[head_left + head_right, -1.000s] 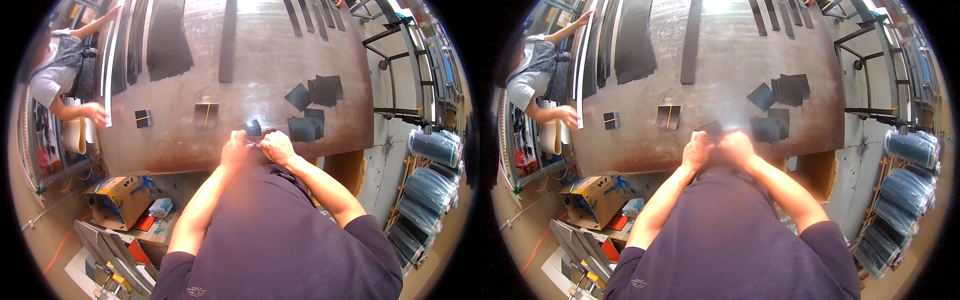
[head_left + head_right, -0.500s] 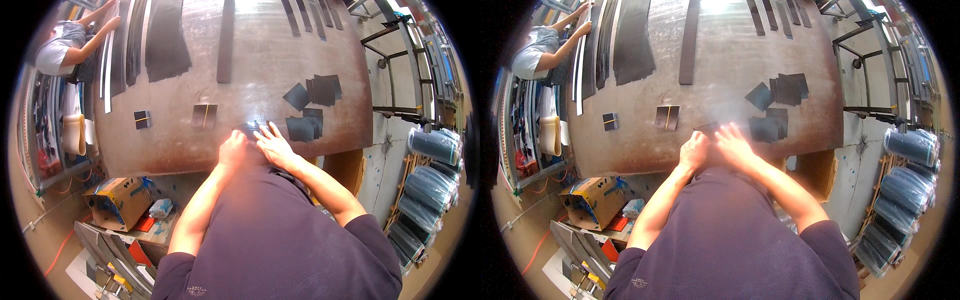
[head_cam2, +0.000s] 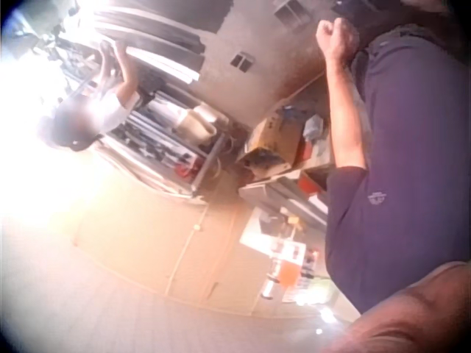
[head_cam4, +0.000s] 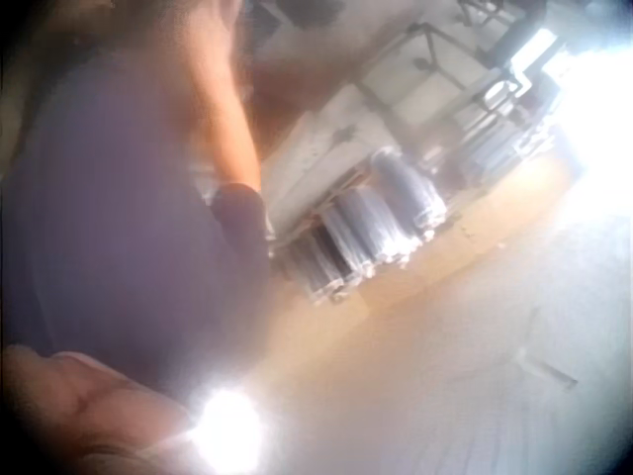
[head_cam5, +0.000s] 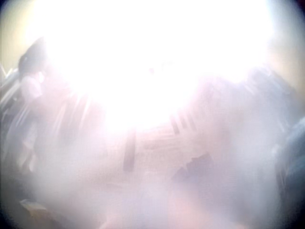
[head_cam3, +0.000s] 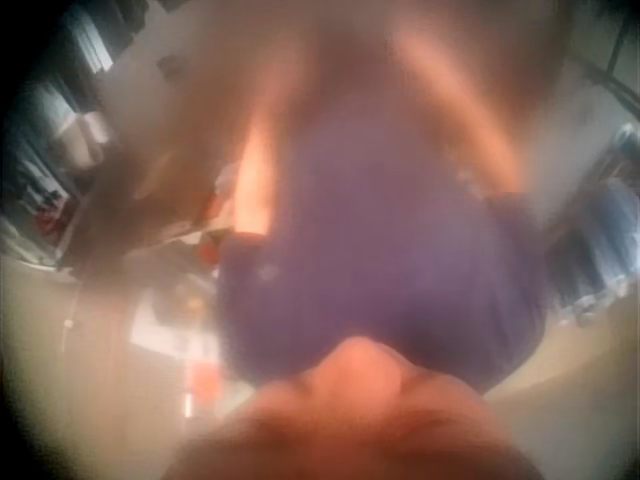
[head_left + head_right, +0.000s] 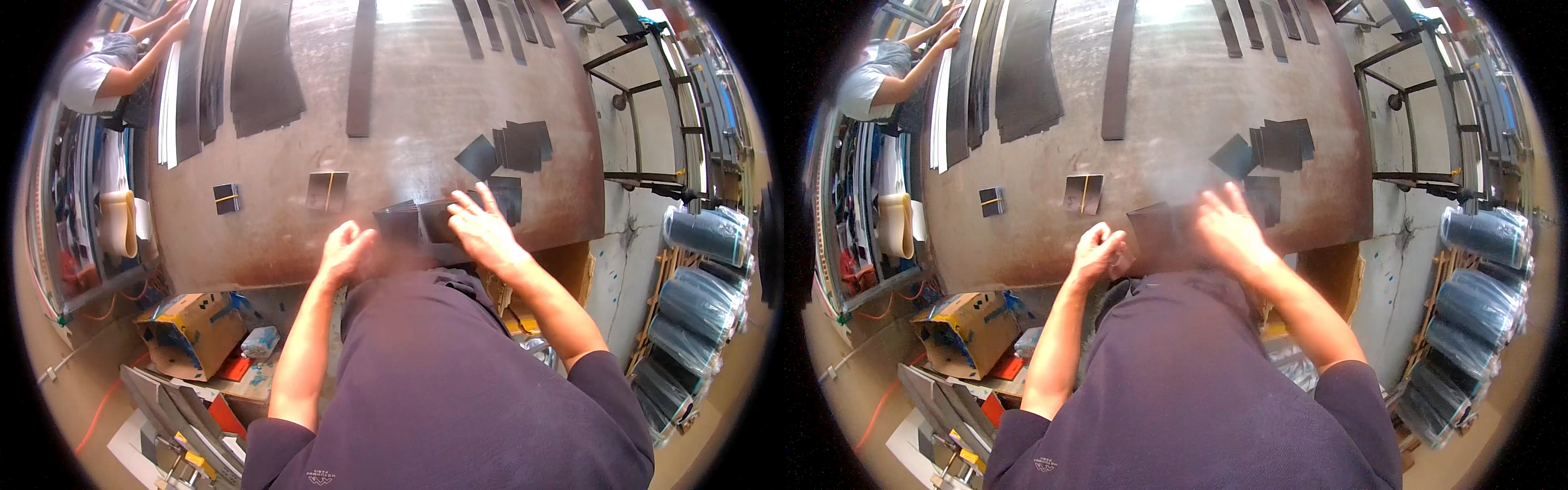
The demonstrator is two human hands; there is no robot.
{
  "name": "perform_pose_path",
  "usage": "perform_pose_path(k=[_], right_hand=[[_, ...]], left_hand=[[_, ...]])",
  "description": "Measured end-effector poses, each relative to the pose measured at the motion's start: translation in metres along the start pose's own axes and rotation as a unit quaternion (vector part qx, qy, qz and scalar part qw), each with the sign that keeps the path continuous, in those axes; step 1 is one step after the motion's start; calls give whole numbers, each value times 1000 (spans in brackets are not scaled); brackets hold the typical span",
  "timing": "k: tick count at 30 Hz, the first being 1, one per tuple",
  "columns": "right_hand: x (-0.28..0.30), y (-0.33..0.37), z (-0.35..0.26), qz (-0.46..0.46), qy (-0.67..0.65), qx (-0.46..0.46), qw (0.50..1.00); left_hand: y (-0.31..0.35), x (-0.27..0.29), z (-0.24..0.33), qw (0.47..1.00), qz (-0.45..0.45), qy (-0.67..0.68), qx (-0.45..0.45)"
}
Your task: The person rubs small dark rectangular pieces on a large metal table using both hands. They repeatedly pick up and place down the pieces while rubbing them against the surface. Other people are visible working nearby.
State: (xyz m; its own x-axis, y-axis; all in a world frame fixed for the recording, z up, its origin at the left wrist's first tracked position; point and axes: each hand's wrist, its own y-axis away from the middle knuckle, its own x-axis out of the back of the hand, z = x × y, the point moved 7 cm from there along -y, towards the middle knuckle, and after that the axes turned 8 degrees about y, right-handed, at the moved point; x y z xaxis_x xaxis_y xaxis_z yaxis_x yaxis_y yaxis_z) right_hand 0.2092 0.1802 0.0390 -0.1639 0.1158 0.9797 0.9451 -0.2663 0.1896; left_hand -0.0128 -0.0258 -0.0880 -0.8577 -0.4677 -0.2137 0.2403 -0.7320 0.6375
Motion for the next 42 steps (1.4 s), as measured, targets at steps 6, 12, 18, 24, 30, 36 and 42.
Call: perform_pose_path(k=[6,12,18,24,30,36,42], right_hand=[[-56,42,101,-71,22,-118,990],[-25,12,65,101,-160,-140,972],[-35,-42,-11,183,-147,-105,966],[-50,-50,-30,199,-83,-77,973],[-62,-28,-58,67,-86,18,994],[-28,-36,-57,33,-107,39,993],[-74,-24,-66,-13,26,59,998]], left_hand=[[-4,-91,66,863,18,-447,-233],[-12,-93,41,843,33,-481,-236],[-5,-97,49,848,48,-472,-236],[-11,-90,35,855,62,-457,-238],[-15,-81,24,868,110,-412,-255],[-10,-89,34,857,55,-448,-248],[-9,-93,36,839,63,-481,-245]])
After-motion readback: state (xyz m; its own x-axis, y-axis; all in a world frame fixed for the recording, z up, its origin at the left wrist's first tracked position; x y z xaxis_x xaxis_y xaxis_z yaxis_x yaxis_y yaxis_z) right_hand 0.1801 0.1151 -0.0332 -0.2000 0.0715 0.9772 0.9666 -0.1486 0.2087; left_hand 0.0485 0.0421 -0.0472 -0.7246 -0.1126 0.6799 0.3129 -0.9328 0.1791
